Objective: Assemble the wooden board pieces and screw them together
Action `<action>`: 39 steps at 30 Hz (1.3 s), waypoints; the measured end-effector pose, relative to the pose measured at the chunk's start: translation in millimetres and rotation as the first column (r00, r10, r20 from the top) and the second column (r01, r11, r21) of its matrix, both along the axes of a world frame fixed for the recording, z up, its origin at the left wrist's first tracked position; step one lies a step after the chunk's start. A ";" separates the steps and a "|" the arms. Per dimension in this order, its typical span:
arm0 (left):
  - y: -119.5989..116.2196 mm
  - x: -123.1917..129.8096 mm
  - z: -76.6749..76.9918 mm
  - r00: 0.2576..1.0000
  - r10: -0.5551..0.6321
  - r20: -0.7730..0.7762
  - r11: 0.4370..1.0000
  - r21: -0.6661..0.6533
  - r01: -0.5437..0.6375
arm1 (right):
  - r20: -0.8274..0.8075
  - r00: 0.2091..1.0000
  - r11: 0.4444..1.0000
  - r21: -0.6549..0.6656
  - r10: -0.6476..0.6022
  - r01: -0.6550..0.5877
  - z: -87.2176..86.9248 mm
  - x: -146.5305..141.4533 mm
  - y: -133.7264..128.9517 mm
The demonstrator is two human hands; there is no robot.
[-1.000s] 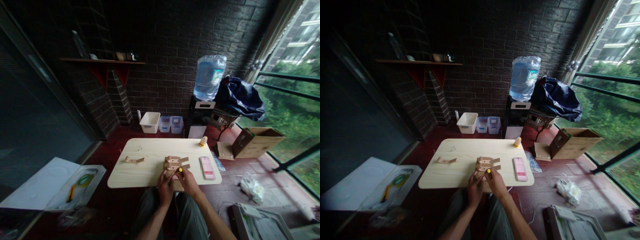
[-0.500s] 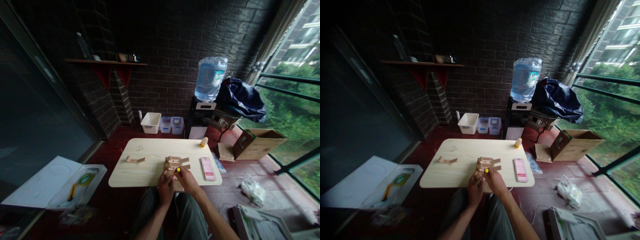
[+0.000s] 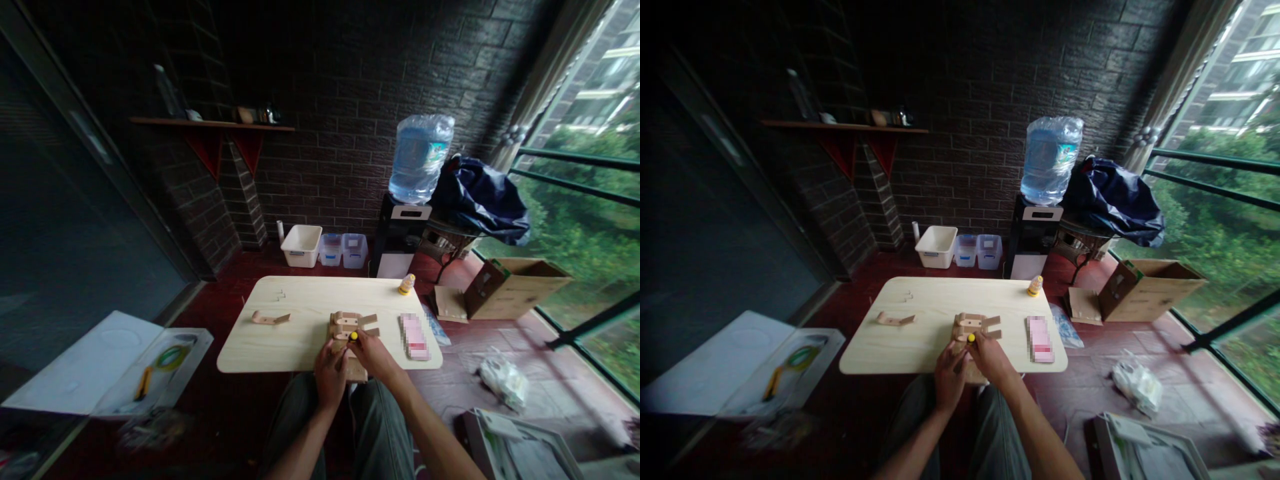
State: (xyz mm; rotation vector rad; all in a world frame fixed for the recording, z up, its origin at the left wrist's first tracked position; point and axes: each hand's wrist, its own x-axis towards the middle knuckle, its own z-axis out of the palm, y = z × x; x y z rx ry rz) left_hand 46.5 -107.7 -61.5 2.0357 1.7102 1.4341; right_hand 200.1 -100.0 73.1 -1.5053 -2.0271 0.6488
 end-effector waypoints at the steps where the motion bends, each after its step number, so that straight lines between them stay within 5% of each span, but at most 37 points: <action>1: 0.1 -0.8 0.2 1.000 -0.006 -0.004 1.000 -0.004 0.006 | 0.009 1.000 1.000 -0.007 0.005 -0.005 0.9 0.0 0.8; 39: 1.7 -5.8 -2.0 0.999 -0.051 -0.018 0.999 -0.014 0.051 | -0.075 0.996 0.997 0.053 -0.052 0.056 -8.8 1.7 -8.8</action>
